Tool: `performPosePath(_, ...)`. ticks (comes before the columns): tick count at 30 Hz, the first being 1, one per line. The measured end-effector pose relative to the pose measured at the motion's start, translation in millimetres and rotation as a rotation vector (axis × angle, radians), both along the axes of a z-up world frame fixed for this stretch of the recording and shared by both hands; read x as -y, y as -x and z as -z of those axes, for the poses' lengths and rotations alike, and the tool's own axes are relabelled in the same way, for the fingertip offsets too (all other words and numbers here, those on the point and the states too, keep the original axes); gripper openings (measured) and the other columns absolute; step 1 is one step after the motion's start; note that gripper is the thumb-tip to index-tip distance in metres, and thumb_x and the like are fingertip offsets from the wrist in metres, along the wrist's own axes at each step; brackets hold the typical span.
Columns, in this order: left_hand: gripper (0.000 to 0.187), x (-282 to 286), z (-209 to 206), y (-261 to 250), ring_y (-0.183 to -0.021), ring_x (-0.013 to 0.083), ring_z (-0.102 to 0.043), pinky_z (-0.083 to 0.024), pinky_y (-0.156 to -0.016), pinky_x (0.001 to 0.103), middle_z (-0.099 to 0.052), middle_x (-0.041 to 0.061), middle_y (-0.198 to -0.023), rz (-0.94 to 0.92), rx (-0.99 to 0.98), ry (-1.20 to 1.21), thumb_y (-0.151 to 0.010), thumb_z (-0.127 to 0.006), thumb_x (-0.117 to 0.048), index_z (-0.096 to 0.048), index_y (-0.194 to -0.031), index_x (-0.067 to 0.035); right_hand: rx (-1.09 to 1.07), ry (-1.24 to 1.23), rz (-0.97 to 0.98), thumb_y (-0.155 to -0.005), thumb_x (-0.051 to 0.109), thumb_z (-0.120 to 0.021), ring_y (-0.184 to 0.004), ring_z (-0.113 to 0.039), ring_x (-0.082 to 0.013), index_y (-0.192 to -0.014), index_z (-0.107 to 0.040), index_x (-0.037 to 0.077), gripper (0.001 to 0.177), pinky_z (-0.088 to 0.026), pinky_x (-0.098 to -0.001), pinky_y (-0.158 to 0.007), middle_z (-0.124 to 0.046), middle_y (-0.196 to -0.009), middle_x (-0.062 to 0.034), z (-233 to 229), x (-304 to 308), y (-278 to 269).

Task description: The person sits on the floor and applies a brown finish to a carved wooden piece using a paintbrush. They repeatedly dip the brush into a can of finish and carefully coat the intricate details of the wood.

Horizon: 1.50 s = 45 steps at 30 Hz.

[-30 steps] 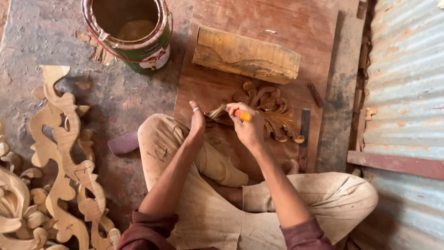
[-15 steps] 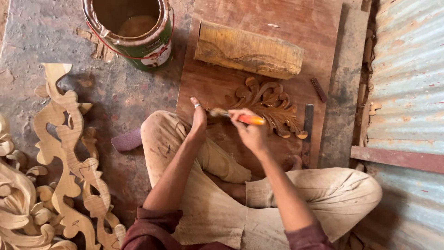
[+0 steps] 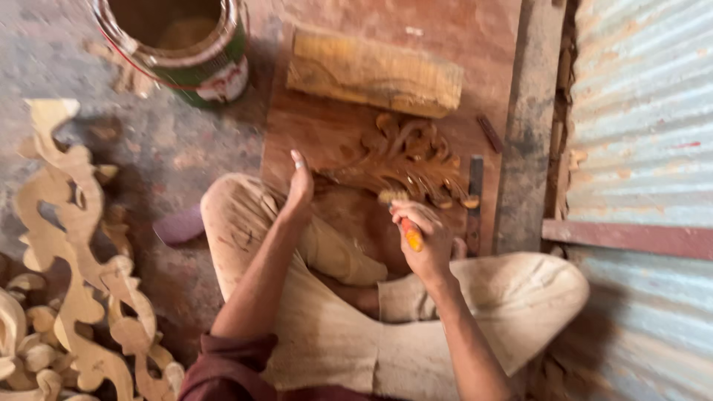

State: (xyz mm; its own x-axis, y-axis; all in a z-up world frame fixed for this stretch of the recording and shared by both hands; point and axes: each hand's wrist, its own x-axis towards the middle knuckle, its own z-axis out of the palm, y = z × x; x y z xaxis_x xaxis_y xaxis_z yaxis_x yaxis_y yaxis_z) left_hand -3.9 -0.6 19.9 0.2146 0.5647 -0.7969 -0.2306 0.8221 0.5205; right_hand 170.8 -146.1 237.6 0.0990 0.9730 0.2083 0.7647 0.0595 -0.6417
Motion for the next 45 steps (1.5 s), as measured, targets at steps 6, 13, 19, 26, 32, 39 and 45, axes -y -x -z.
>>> performPosePath(6,0.103,2,-6,3,-0.110,0.0348,-0.070,-0.053,-0.099,0.047,-0.072,0.025,-0.122,0.061,-0.016,0.005,-0.096,-0.013,-0.078,-0.055,-0.138,0.007,-0.137,0.034,0.093,-0.086,-0.010,-0.070,-0.107,-0.075,-0.0202,-0.096,-0.067,0.005,0.018,-0.061,-0.0306,-0.090,-0.077,-0.117,-0.0095,5,4,-7)
performPosePath(13,0.098,-1,-5,1,-0.107,0.0354,-0.071,-0.055,-0.095,0.048,-0.073,0.023,-0.120,0.083,-0.048,-0.025,-0.096,-0.018,-0.074,-0.061,-0.133,0.006,-0.155,-0.165,0.039,-0.090,-0.004,-0.072,-0.101,-0.075,-0.0188,-0.099,-0.066,0.004,0.014,-0.060,-0.0307,-0.088,-0.076,-0.115,-0.0108,8,-12,-12)
performPosePath(19,0.093,-2,2,4,-0.108,0.0321,-0.071,-0.053,-0.095,0.045,-0.071,0.021,-0.122,0.104,-0.034,-0.048,-0.100,-0.020,-0.073,-0.060,-0.131,0.005,-0.123,0.023,0.207,-0.094,-0.002,-0.069,-0.094,-0.074,-0.0175,-0.103,-0.068,0.004,0.010,-0.056,-0.0278,-0.083,-0.078,-0.105,-0.0084,33,-11,-59)
performPosePath(26,0.092,1,-2,-1,-0.106,0.0331,-0.071,-0.053,-0.096,0.047,-0.072,0.023,-0.120,0.103,-0.059,-0.044,-0.099,-0.021,-0.071,-0.063,-0.128,0.005,-0.341,-0.081,0.303,-0.097,0.003,-0.070,-0.102,-0.072,-0.0156,-0.098,-0.064,0.004,0.006,-0.054,-0.0283,-0.089,-0.075,-0.111,-0.0075,48,19,-81)
performPosePath(32,0.090,-8,-19,2,-0.108,0.0340,-0.069,-0.052,-0.097,0.047,-0.072,0.024,-0.119,0.106,-0.073,-0.030,-0.101,-0.021,-0.070,-0.060,-0.131,0.005,-0.204,0.030,0.470,-0.097,0.006,-0.070,-0.092,-0.075,-0.0177,-0.102,-0.069,0.005,0.005,-0.057,-0.0289,-0.082,-0.078,-0.100,-0.0106,43,31,-66)
performPosePath(39,0.088,-1,-25,3,-0.111,0.0316,-0.070,-0.054,-0.097,0.044,-0.070,0.023,-0.126,0.132,-0.095,-0.019,-0.100,-0.021,-0.069,-0.056,-0.133,0.005,-0.374,-0.204,0.191,-0.102,0.003,-0.068,-0.109,-0.072,-0.0217,-0.102,-0.064,0.002,0.004,-0.056,-0.0302,-0.096,-0.073,-0.122,-0.0158,42,2,-84)
performPosePath(45,0.089,0,-13,4,-0.108,0.0309,-0.070,-0.054,-0.095,0.044,-0.071,0.021,-0.120,0.123,-0.056,-0.059,-0.101,-0.021,-0.069,-0.060,-0.130,0.005,0.010,0.162,0.450,-0.093,-0.003,-0.069,-0.103,-0.076,-0.0186,-0.101,-0.070,0.005,0.011,-0.058,-0.0319,-0.087,-0.080,-0.105,-0.0110,20,5,-85)
